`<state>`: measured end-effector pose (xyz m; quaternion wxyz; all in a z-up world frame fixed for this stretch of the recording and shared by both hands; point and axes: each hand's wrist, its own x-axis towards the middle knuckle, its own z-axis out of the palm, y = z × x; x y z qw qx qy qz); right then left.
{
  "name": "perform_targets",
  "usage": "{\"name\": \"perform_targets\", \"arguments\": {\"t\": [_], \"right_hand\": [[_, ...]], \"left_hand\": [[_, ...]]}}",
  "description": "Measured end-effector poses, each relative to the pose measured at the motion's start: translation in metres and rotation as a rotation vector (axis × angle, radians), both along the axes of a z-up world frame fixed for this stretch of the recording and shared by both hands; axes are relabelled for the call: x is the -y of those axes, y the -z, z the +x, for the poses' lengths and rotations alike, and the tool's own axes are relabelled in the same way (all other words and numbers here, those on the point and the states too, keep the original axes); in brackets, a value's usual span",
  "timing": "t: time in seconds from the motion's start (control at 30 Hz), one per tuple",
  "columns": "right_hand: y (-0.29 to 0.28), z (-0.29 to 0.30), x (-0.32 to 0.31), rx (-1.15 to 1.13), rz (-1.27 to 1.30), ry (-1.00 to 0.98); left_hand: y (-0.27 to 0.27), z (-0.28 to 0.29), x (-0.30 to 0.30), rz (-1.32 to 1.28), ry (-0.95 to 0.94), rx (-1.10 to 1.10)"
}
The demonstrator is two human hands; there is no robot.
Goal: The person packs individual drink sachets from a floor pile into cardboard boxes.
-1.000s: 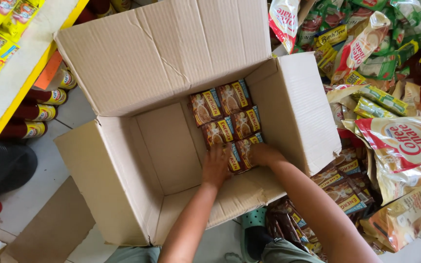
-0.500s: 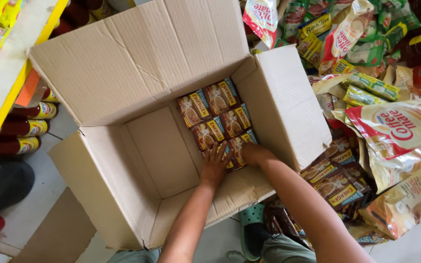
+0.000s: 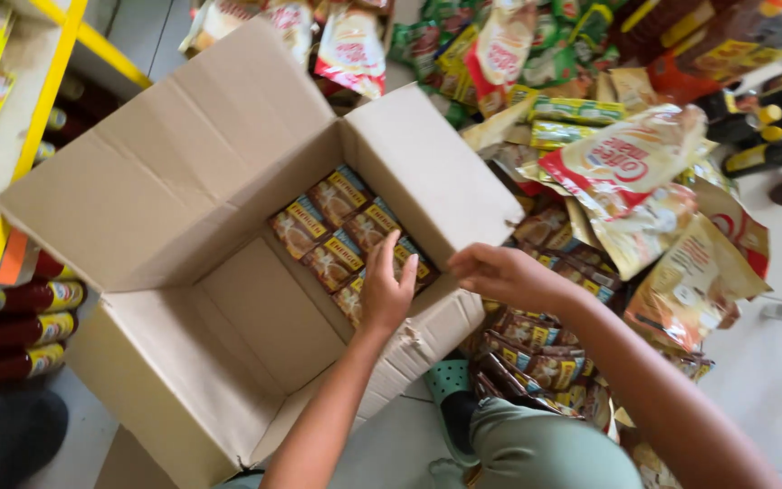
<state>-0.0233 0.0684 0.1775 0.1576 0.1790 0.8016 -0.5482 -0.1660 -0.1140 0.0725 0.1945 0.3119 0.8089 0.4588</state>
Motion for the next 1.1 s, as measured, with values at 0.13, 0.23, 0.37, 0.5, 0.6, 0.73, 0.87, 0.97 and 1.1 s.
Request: {"name": "perform_targets", "arguments": {"t": [0.13, 0.23, 0.37, 0.5, 0.6, 0.73, 0.87, 0.97, 1.1], "right_hand": [[0.032, 0.118, -0.003, -0.102, -0.182, 0.384], [0.085, 0.189, 0.002, -0.058, -0.229, 0.645], [0.156, 0.245, 0.005, -0.071, -0.004, 1.174], [0.201, 0.265, -0.005, -0.127, 0.367, 1.375], [0.192, 0.252, -0.012, -0.098, 0.282, 1.42], [0.174, 0.235, -0.017, 0.166, 0.594, 1.36], [0.194, 0.233, -0.013, 0.166, 0.455, 1.518], [0.215, 0.232, -0.014, 0.101, 0.459, 1.599], [0.245, 0.236, -0.014, 0.039, 0.789, 1.552]], "left_hand": [[-0.034, 0.068, -0.027, 0.211, 0.098, -0.086], [-0.039, 0.115, -0.044, 0.256, 0.215, -0.045], [-0.021, 0.157, -0.08, -0.017, 0.348, 0.243], [0.037, 0.175, -0.13, -0.07, 0.424, 0.074], [0.051, 0.177, -0.164, -0.377, 0.403, 0.056], [0.07, 0.171, -0.189, -0.496, 0.297, 0.146], [0.067, 0.163, -0.214, -0.255, 0.356, 0.049], [0.071, 0.159, -0.244, -0.161, 0.412, -0.048], [0.113, 0.16, -0.273, -0.119, 0.368, -0.152]]}}
